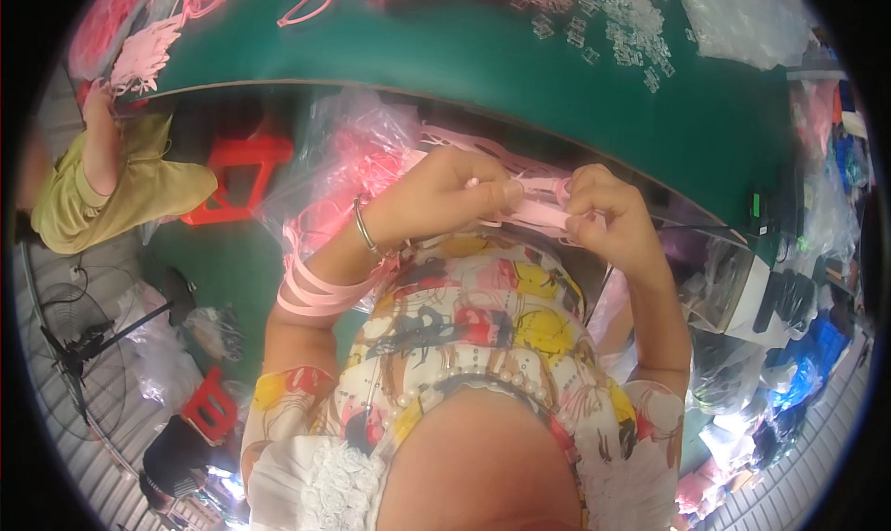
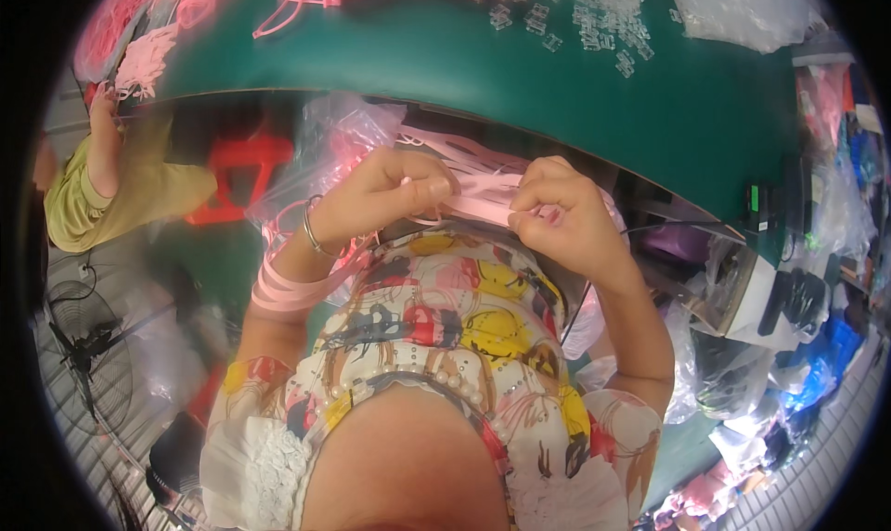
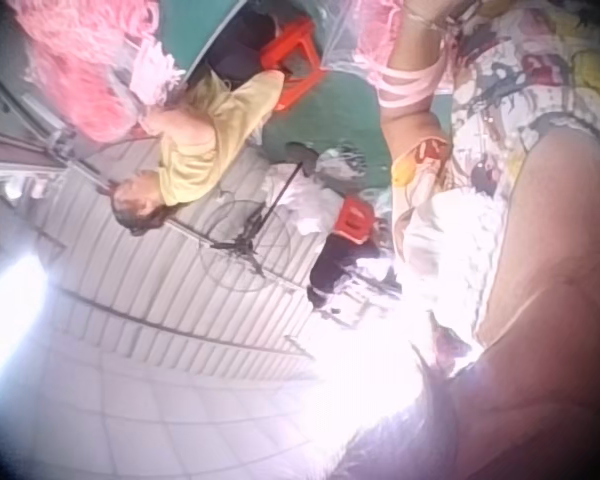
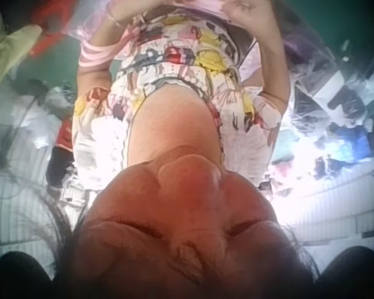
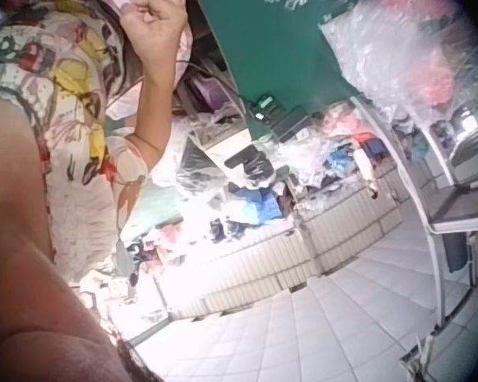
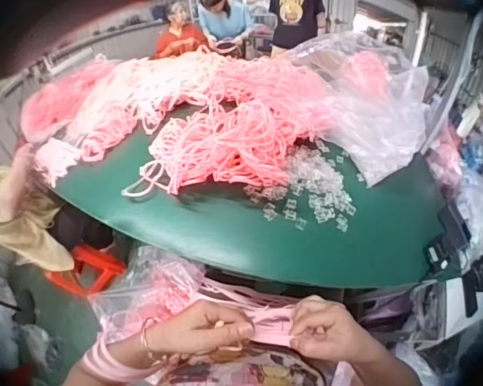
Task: The person assembles pink plastic glasses by hand at a green workbench. They pick up a pink frame and a clear plastic nose bridge piece, then attach the bridge to the frame. The person repeats this process for multiple units, handling the components one at a time.
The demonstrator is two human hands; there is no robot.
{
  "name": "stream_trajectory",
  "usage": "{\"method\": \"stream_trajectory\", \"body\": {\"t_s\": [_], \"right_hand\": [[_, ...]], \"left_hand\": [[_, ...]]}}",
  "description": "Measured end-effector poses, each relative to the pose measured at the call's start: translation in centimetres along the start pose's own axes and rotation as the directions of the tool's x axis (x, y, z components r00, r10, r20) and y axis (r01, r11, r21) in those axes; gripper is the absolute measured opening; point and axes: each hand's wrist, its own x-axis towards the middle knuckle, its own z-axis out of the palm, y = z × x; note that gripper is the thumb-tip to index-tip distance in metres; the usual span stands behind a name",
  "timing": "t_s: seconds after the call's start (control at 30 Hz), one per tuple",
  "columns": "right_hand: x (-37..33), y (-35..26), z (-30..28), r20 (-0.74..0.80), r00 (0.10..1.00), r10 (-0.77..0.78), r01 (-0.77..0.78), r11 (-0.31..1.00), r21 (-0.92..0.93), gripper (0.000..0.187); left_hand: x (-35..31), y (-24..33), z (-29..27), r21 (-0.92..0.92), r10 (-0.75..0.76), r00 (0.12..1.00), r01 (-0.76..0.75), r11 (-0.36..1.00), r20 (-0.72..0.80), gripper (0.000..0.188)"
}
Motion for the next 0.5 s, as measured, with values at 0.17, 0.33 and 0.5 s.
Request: {"method": "stream_trajectory", "body": {"t_s": [0.17, 0.33, 0.5], "right_hand": [[-0.8, 0.4, -0.5, -0.005, 0.997, 0.082, -0.081, 0.987, 0.136, 0.003], [-1.2, 0.7, -0.9, 0.015, 0.994, 0.108, -0.109, 0.977, 0.182, 0.003], [-1.2, 0.7, -0.9, 0.013, 0.996, 0.083, -0.084, 0.975, 0.204, 0.003]], "left_hand": [[0.6, 0.5, 0.2, -0.150, -0.041, 0.999, 0.045, 0.988, 0.028, 0.036], [1.5, -0.3, -0.1, -0.152, 0.025, 0.998, -0.015, 0.988, 0.064, 0.034], [3.2, 0.4, -0.2, 0.189, 0.171, 0.985, -0.164, 0.968, -0.018, 0.021]]}}
